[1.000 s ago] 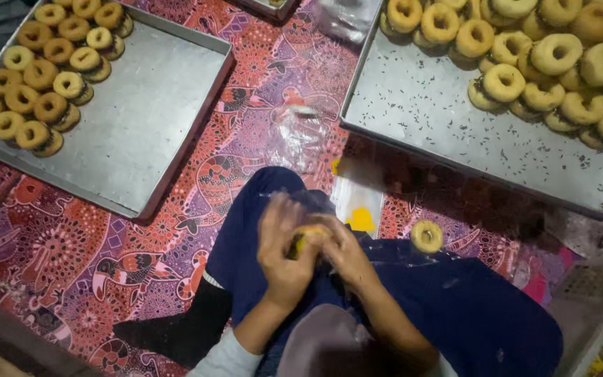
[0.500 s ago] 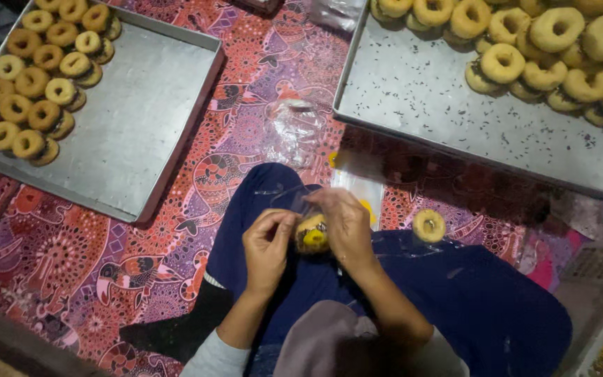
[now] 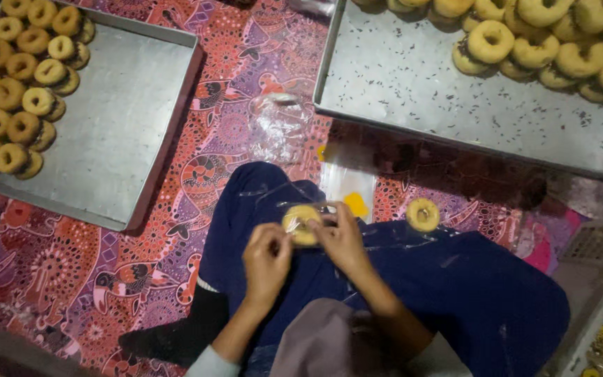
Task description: The person sits on a patterned floor mat and repeatedly picks doughnuts from a metal tray, places them into small clear plastic bags, and sets the filled bags into a white plastic basket. Another person is visible in the background handling doughnuts on a separate tray.
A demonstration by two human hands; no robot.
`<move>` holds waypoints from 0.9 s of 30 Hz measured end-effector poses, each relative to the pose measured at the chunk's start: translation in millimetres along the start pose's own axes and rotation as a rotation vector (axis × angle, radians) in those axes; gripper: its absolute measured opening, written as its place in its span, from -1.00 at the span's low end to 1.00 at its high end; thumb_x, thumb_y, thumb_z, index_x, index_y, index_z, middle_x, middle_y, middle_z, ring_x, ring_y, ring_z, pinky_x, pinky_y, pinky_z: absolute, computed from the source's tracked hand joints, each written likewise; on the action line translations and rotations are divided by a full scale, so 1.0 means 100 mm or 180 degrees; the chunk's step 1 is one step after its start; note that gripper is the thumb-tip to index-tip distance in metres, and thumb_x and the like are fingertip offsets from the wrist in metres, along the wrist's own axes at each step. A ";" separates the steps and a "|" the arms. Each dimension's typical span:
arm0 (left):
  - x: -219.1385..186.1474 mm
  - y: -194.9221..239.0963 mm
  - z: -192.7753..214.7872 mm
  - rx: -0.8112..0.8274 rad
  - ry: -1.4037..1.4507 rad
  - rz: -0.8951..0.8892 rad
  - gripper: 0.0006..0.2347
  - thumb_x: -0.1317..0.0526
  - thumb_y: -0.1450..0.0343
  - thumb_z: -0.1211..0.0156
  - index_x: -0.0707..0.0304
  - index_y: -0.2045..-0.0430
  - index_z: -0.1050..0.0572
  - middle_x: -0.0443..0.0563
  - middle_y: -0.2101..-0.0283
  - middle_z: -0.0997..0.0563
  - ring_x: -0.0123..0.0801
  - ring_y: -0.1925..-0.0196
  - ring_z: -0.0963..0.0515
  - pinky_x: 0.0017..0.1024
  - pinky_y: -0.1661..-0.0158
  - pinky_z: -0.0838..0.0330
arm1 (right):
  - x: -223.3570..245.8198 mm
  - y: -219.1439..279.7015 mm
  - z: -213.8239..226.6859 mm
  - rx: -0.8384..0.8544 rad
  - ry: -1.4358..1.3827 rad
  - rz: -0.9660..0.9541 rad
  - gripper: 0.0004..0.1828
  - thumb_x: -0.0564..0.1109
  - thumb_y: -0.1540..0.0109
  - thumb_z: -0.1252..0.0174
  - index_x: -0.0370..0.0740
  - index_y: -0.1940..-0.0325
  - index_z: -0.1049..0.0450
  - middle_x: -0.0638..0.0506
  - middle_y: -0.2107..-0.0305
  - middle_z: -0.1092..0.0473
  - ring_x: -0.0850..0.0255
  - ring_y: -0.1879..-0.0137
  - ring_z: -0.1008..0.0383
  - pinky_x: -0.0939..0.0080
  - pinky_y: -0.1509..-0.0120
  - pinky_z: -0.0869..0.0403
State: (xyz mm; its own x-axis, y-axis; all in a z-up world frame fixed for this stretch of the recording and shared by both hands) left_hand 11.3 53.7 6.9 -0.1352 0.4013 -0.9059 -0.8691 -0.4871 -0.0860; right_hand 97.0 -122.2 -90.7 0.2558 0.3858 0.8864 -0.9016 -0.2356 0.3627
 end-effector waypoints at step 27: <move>-0.60 -1.07 -1.80 0.0287 0.0478 -0.1045 -0.60 0.34 -0.23 -0.23 0.53 0.03 -0.46 0.37 0.15 -0.59 0.12 0.18 -0.64 -0.18 0.17 -0.56 | 0.26 -0.75 1.47 -0.0767 0.0861 0.0888 -0.75 -0.11 -0.23 -0.22 -0.23 0.04 -0.60 -0.15 0.27 -0.59 0.00 0.20 -0.66 0.03 0.10 -0.58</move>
State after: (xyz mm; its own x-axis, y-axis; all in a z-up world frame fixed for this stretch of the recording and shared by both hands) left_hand 197.4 -57.6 -4.2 0.2231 0.4033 -0.8874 -0.8939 -0.2783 -0.3513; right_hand 222.4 -225.5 -52.6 -0.0799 0.5636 0.8222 -0.9867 -0.1617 0.0150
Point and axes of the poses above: each hand's wrist, its own y-axis away from the middle knuckle, its own z-axis out of the back of the hand, x = y × z, the point moved 8 cm from there along -y, towards the middle knuckle
